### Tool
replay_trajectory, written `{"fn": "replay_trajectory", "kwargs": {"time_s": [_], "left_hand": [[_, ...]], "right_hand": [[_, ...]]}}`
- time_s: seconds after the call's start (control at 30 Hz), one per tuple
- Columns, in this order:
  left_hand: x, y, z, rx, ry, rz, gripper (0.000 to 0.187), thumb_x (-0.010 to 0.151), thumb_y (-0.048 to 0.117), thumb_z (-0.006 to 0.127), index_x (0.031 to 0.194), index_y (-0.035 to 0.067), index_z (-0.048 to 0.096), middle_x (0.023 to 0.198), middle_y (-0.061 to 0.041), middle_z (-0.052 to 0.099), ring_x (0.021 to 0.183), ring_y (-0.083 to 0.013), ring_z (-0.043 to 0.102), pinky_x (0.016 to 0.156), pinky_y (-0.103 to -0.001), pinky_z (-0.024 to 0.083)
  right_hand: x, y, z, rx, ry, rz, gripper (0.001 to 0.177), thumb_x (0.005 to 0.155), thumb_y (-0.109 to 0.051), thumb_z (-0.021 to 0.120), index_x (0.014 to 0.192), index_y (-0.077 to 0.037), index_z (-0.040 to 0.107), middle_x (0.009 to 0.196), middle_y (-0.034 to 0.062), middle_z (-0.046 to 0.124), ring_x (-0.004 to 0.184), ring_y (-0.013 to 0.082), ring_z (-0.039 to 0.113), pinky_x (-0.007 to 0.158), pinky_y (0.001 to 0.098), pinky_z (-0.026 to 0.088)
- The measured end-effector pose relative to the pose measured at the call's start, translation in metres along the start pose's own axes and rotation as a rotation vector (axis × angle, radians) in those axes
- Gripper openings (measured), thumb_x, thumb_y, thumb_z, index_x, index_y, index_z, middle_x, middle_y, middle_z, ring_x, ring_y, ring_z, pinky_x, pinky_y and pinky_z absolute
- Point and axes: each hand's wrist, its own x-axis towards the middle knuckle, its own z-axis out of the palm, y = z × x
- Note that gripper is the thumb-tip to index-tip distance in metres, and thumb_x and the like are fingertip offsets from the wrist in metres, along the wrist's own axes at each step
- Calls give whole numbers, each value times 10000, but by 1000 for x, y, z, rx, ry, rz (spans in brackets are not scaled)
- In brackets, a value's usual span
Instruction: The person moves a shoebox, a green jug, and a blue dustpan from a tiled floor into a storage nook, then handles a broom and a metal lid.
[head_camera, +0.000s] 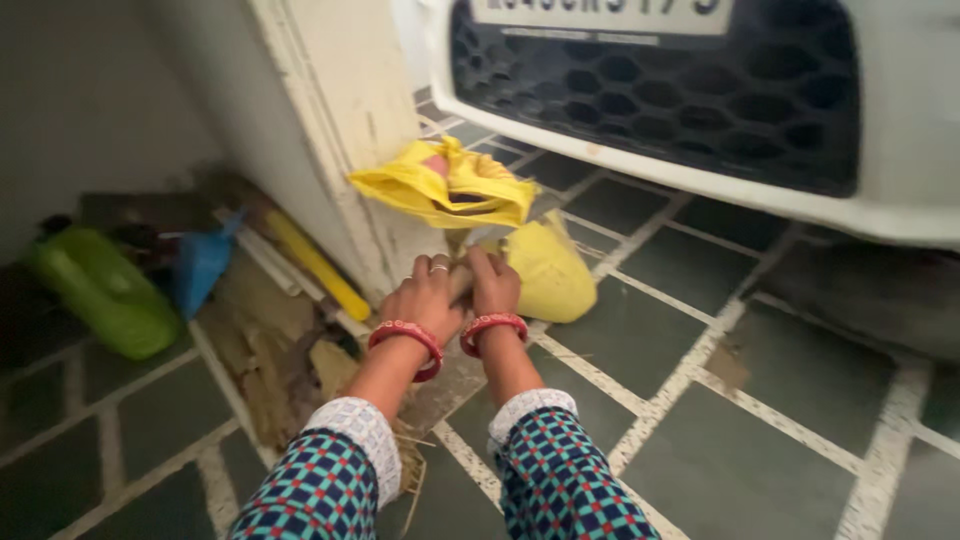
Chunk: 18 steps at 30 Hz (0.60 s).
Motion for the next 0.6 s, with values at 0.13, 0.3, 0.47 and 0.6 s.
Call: {"fn": "replay_trajectory", "kwargs": {"time_s": [0.13,0.3,0.47,0.6], "left_hand": [[-5,-7,-7,6,-3,-11,671,791,268,736,1372,93,448,1347,-174,514,1077,-407,659,902,-521,546],[-14,-27,-11,-29,2,-19,612,816,230,705,1364,101,463,1370,-169,521,1068,-417,659,898,-530,542],[-27,-72,-22,-91,24,-12,637,797,265,730,1347,103,453,1352,-160,536,1098,-407,642,908,-531,530],[-34,-123,-39,-93,78,59,629,809,278,737,1347,120,452,1366,-133,542,1142,-390,620,928,-542,509]], "right_hand": [[-12,-7,15,-181,89,-54,485,827,-438,708,898,37,775,779,147,768,732,196,695,731,339,546],[-31,-17,32,-232,67,-58,513,817,-464,709,896,39,765,765,159,752,708,224,696,706,360,544],[-63,-45,67,-372,-26,-70,494,811,-431,702,871,54,771,703,163,741,611,237,709,616,363,564],[-90,-67,101,-421,-139,-72,495,808,-430,697,906,53,751,687,156,736,543,214,733,515,339,590]]}}
